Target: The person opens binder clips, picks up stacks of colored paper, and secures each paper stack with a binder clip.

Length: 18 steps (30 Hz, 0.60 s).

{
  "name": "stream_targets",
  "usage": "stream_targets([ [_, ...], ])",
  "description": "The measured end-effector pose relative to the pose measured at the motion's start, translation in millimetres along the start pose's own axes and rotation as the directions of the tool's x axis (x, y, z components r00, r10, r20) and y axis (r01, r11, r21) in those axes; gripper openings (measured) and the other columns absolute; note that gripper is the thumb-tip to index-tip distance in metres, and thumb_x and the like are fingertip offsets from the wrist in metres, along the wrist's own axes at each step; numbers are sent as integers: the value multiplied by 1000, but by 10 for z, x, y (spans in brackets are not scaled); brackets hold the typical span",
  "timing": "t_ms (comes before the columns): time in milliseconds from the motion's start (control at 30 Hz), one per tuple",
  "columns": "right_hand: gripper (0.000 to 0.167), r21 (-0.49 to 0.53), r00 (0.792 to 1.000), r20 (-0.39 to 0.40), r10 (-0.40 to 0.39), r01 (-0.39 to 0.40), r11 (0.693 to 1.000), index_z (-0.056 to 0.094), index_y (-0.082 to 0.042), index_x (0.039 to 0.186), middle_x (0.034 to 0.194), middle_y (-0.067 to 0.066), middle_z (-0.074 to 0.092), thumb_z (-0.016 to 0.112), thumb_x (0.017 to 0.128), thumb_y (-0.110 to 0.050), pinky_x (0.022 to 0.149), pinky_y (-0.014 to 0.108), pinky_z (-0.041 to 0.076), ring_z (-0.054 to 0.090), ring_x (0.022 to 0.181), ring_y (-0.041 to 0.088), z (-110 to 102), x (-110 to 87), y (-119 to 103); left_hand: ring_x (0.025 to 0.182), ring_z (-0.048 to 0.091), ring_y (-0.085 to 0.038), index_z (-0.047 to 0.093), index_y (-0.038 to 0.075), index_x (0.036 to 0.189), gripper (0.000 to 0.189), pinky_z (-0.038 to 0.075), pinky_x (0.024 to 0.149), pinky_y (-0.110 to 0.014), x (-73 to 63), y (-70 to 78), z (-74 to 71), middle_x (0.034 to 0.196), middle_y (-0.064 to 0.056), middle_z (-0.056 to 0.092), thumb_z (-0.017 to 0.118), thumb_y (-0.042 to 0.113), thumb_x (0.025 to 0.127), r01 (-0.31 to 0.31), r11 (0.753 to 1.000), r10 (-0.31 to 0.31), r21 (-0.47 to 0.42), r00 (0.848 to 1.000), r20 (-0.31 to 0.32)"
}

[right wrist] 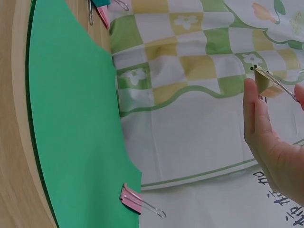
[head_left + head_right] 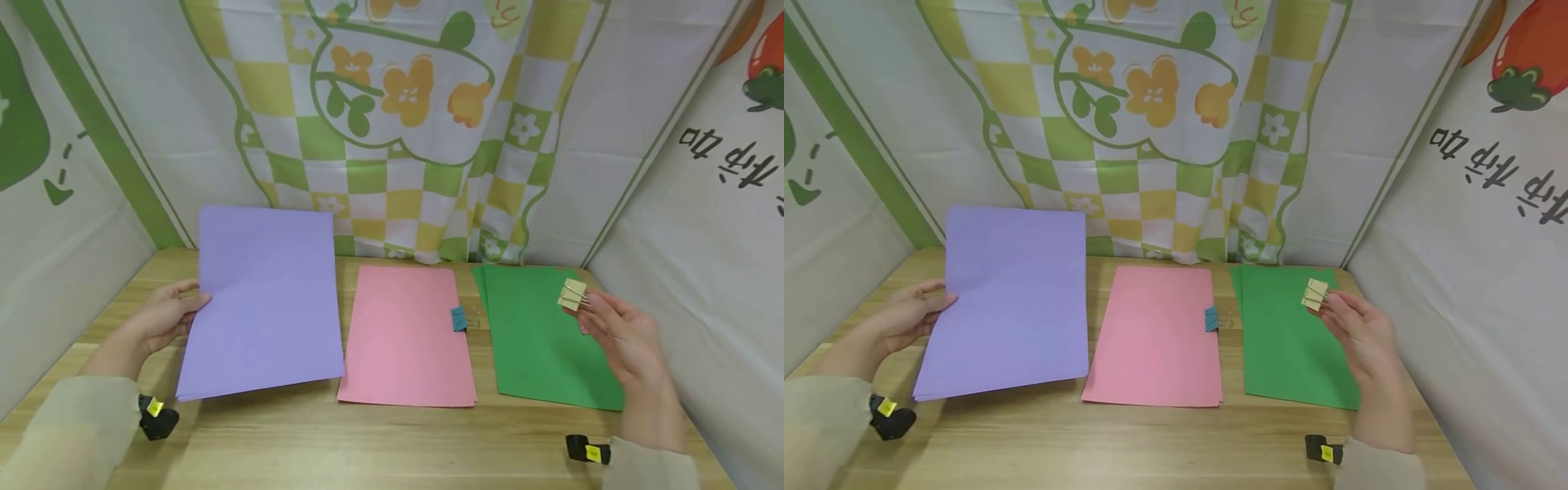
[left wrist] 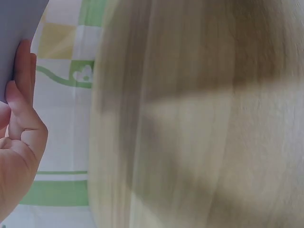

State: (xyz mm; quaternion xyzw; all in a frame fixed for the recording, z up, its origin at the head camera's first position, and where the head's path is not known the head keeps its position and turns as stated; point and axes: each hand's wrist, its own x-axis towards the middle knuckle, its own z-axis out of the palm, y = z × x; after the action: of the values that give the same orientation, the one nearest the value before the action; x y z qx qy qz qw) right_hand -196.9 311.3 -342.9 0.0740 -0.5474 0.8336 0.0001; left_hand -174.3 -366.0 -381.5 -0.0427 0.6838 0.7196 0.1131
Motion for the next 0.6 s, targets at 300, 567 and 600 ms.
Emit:
stream_targets([
  [300, 19, -63, 996, 89, 23, -18, 998, 68, -9, 109, 99, 3, 75, 52, 102, -3, 85, 18, 57, 75, 92, 15, 205, 115, -32, 77, 69, -4, 47, 27, 116, 20, 57, 67, -22, 19, 91, 131, 88, 10, 73, 54, 14, 103, -21, 1000, 21, -3, 999, -25],
  [567, 12, -56, 995, 94, 27, -22, 998, 63, -6, 107, 97, 4, 74, 52, 102, -5, 82, 16, 57, 75, 90, 16, 448, 194, 36, 73, 68, -4, 45, 18, 132, 31, 57, 66, -21, 48, 159, 348, 83, 10, 73, 55, 15, 103, -32, 999, 34, 39, 999, -39],
  [600, 13, -49, 995, 95, 29, -24, 999, 64, -7, 106, 97, 4, 74, 52, 102, -5, 82, 16, 56, 75, 90, 16, 475, 204, 51, 73, 68, -3, 42, 14, 137, 37, 57, 66, -20, 55, 164, 379, 83, 10, 73, 54, 14, 103, -31, 998, 34, 51, 999, -43],
])
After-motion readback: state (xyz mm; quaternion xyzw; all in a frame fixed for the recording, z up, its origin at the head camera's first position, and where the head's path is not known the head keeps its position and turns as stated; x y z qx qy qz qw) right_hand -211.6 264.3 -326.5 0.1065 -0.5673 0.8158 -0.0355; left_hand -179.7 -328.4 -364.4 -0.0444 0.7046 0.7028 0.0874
